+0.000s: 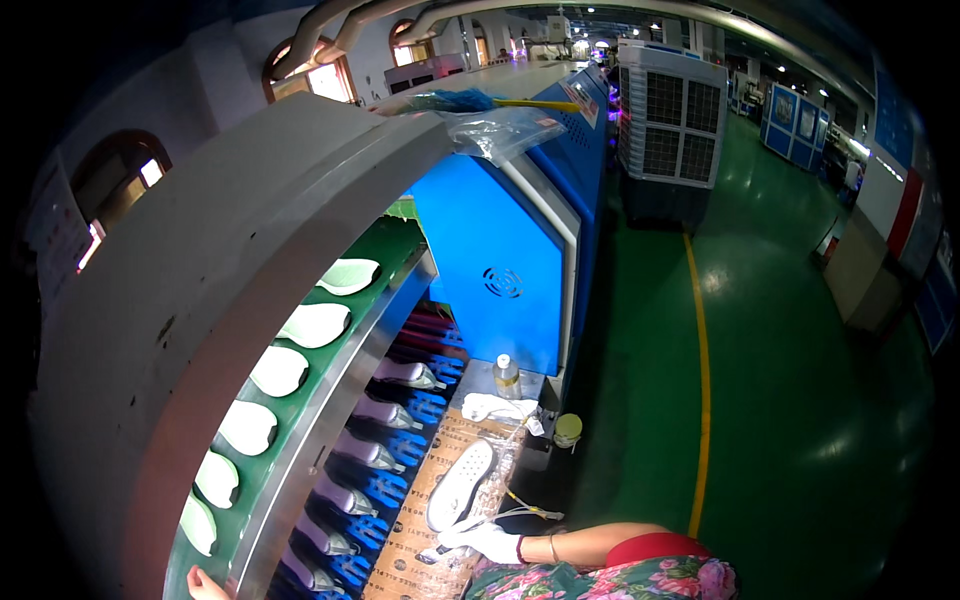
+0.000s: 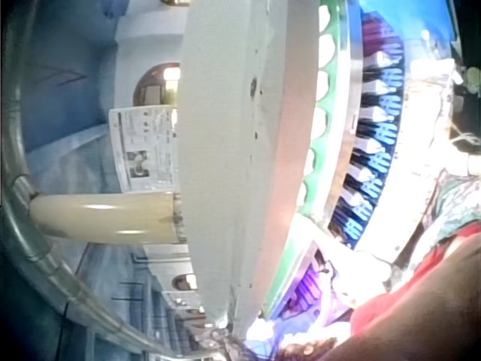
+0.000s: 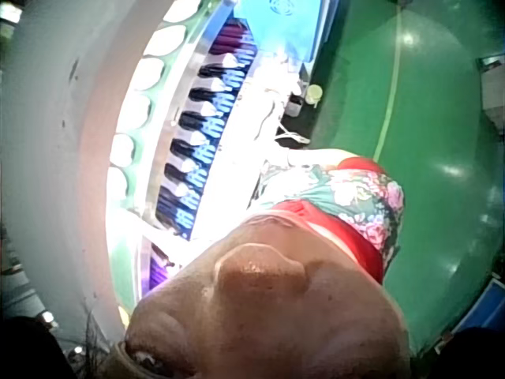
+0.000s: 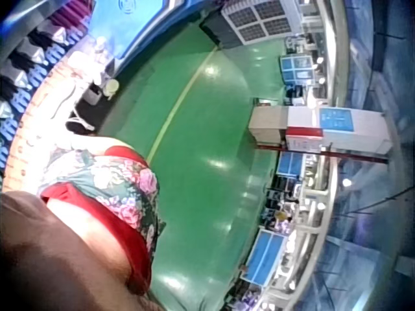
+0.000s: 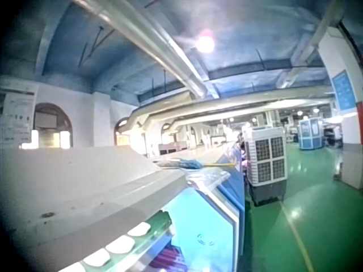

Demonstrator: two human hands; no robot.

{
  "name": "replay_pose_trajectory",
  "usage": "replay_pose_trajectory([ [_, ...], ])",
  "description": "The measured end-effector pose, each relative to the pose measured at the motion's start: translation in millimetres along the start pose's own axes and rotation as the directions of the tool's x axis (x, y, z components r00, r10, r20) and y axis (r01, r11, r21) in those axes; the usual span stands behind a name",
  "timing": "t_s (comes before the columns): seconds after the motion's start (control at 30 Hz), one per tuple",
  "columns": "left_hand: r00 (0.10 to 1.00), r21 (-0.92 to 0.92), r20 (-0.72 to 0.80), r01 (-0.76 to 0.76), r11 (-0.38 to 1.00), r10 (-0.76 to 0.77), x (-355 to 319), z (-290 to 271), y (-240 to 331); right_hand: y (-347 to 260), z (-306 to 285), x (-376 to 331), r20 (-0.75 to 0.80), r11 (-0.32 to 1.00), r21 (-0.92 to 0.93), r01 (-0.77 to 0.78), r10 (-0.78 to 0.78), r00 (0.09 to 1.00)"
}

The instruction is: The person applies adhesive to the underside of green and yellow insoles using a brush, picking them up from a conveyor belt and returning them after coating.

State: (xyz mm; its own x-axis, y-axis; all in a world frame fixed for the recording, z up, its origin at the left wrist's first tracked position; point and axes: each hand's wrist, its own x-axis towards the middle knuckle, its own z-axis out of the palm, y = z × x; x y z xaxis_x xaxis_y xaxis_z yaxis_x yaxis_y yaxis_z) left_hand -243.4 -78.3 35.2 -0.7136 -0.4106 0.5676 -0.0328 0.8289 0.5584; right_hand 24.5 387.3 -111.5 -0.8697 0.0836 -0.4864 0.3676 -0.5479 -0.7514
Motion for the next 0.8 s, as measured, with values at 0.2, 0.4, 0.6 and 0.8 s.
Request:
replay_pose_trajectory([
  [0.2,1.0,0.007,-0.004,0.026,1.0,-0.026,1.1,2.2,-3.4,3.0,-4.3,-4.2,0.004,0.999,0.021,-0.028,0.027,1.0],
  [0.4,0.999,-0.005,-0.004,0.046,0.999,-0.046,2.7,-2.3,-7.1,-0.7,-4.9,-8.8,0.051,0.993,0.108,-0.057,0.051,0.997],
  [0.6,0.997,-0.008,-0.023,0.077,0.997,-0.078,3.5,-9.4,-8.1,-1.7,-7.2,-9.6,-0.002,0.998,0.05,-0.025,0.025,1.0],
  [0.8,0.997,-0.004,-0.021,0.08,0.997,-0.08,12.6,-4.5,-11.4,-3.9,-6.6,-9.8,-0.032,0.995,0.042,-0.091,0.092,0.995],
])
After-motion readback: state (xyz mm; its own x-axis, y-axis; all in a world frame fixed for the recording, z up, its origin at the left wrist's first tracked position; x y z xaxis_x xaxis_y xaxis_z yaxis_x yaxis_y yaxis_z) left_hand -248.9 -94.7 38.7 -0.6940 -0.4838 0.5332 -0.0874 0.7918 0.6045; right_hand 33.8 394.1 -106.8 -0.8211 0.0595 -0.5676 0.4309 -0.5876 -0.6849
